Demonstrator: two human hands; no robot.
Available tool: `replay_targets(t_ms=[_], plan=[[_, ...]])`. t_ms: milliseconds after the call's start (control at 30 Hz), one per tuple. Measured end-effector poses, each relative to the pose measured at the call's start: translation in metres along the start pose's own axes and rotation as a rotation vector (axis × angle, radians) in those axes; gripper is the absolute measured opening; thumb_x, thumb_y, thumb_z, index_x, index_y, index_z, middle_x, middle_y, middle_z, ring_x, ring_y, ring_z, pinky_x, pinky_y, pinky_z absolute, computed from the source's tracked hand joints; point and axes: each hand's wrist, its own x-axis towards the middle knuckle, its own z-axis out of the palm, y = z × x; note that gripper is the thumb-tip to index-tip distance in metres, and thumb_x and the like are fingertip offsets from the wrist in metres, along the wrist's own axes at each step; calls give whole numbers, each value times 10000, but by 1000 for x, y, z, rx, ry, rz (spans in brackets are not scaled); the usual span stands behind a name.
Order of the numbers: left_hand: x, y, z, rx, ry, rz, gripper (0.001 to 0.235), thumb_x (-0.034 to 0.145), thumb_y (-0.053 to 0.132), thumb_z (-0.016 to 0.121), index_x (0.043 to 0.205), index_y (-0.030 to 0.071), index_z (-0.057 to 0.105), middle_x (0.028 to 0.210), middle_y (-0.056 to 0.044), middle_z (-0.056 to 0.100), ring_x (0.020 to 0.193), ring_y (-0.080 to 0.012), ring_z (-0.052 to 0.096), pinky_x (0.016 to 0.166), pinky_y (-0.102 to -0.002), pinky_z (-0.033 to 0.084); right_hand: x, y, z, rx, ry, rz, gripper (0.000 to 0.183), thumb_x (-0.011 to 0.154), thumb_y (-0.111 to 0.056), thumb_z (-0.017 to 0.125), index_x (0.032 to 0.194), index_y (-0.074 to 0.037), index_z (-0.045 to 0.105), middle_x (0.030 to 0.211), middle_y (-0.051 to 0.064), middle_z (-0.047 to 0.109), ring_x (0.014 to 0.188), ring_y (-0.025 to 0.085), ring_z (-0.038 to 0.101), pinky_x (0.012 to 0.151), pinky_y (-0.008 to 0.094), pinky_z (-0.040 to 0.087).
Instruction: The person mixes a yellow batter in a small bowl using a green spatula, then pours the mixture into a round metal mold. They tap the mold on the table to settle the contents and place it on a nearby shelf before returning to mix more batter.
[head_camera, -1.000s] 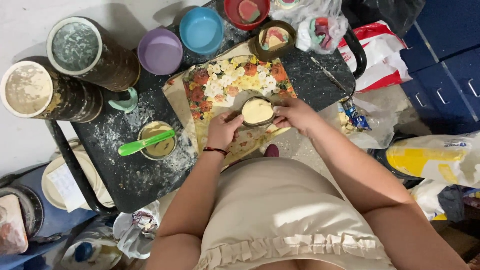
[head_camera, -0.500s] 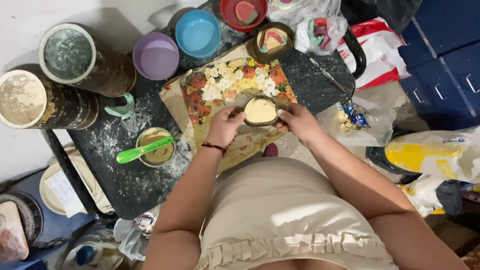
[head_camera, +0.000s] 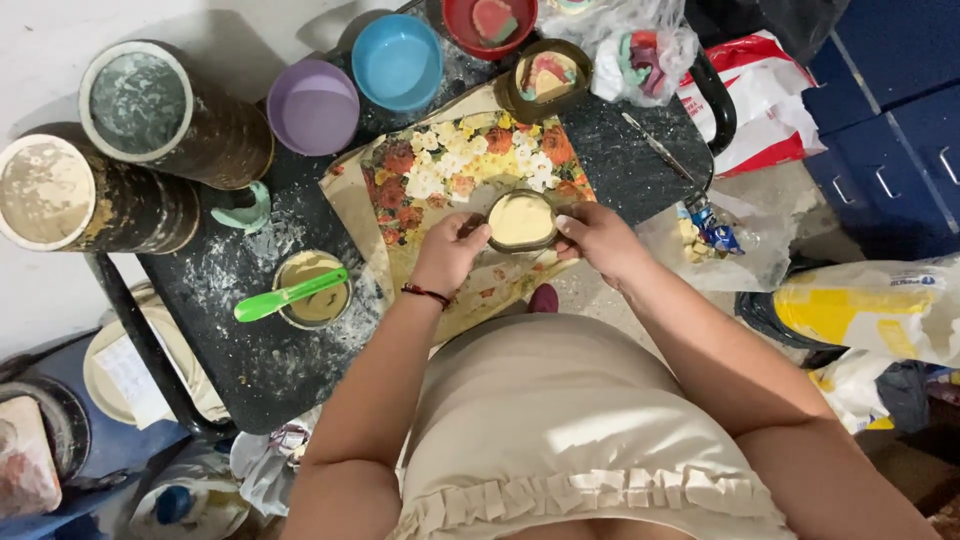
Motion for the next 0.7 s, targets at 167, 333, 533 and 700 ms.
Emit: replay_targets(t_ms=[167,333,533,700], plan=[[-10,3,1,-26,0,19,686,962,433,713,1394,-84,584,1321,-293,652,1213,-372,661,867,-451,635,1,4,0,-15,-5,-1,512,1024,-143,613,1382,201,488,938,248,653,761,264,741,645,354,662],[-7,4,0,-2,14,79,684,949,459,733,1358,-78,618,1303,-298,665,1244,-410,640,948,-508,599,-2,-12,-1,-9,-15,-19,497,1014,-117,615,1364,213,490,996,278,633,812,275,742,675,360,668],[-8,0,-2,56,13,75,699,938,485,734,1365,-55,617,1285,-271,685,1264,-399,632,1026,-501,543,-3,-17,1,-83,-44,8,488,1013,-162,618,1358,172,528,810,161,672,678,180,738,601,278,637],[-10,-1,-4,48,23,107,639,945,488,723,1310,-33,662,1233,-262,708,1237,-397,643,1021,-499,532,-9,-26,7,-115,-43,8,480,995,-163,628,1344,156,547,780,161,689,656,170,731,590,271,621]])
